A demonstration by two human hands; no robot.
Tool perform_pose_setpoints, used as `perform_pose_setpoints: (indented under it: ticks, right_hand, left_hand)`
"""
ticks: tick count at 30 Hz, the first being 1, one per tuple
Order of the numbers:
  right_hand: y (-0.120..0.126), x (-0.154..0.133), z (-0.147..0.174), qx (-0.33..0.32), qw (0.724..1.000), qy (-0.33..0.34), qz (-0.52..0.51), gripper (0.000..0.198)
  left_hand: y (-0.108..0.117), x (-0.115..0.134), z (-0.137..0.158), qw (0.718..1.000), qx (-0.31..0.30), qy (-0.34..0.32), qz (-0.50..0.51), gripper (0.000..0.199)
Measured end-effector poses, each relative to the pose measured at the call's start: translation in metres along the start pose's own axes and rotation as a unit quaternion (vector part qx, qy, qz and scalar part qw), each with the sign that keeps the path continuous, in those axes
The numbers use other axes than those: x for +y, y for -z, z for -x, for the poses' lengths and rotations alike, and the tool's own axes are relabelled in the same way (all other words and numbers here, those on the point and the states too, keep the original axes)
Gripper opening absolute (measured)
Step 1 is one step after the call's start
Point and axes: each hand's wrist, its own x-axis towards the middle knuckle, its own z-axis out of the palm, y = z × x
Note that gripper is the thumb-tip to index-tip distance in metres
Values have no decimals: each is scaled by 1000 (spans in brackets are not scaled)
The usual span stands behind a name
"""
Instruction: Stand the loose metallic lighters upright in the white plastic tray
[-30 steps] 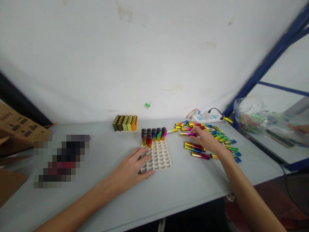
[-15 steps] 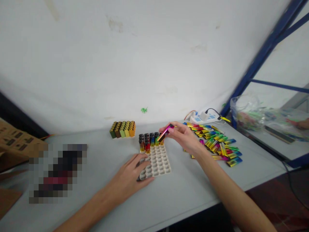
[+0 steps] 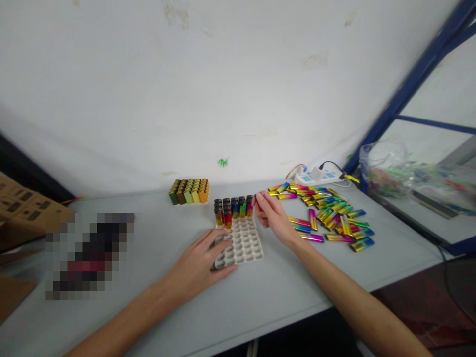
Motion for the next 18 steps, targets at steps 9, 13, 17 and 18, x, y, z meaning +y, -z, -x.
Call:
perform_pose_setpoints:
  ticks: [9, 13, 17, 18]
  right_hand:
    - [9, 14, 0, 144, 952, 74, 260, 55]
    - [6, 15, 3, 133, 953, 71, 262, 43]
    - [5, 16, 5, 122, 956, 73, 258, 37]
    - [5, 16, 5, 122, 956, 73, 258, 36]
  left_hand:
    - [0, -1, 0, 1000, 6, -5, -7, 36]
    - [-1, -2, 0, 1000, 10, -11, -6, 35]
    - [-1, -2, 0, 1000, 4, -8, -1, 36]
    - [0, -2, 0, 1000, 3, -7, 0, 36]
